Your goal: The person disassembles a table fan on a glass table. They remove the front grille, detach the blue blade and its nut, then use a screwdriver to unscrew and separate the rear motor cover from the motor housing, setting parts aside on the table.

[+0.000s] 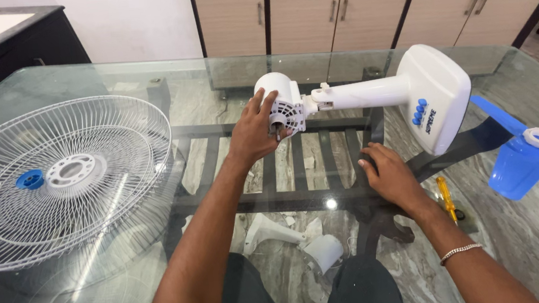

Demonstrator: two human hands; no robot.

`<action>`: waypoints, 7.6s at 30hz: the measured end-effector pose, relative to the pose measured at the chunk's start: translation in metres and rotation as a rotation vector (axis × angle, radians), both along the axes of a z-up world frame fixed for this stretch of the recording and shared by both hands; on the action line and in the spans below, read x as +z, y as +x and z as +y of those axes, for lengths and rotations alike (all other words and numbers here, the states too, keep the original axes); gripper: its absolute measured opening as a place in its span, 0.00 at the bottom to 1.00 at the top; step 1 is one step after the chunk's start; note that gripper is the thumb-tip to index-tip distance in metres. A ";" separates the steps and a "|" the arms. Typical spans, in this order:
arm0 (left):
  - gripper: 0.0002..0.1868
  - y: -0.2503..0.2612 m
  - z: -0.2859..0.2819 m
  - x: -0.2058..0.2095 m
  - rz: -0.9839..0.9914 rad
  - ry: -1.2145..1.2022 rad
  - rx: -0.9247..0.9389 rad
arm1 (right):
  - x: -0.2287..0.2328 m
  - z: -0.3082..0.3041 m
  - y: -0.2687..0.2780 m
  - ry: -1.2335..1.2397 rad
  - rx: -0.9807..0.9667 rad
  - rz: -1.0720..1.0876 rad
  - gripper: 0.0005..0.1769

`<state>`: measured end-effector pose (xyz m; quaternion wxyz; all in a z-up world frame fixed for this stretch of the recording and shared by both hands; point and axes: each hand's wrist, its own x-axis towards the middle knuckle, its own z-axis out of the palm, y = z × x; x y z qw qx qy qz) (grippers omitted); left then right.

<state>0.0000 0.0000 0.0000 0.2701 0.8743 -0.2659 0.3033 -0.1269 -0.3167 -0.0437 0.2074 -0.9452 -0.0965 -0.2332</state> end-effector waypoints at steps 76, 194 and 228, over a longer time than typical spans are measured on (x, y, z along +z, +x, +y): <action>0.57 -0.062 0.013 -0.010 -0.120 -0.152 -0.039 | 0.014 -0.014 0.024 1.323 0.102 0.206 0.20; 0.56 -0.076 0.040 0.024 0.279 -0.646 -0.469 | 0.103 0.078 0.033 -0.175 0.004 -0.358 0.43; 0.59 -0.089 0.037 0.009 0.005 -0.333 -0.212 | 0.077 0.065 0.012 -0.177 0.006 -0.504 0.37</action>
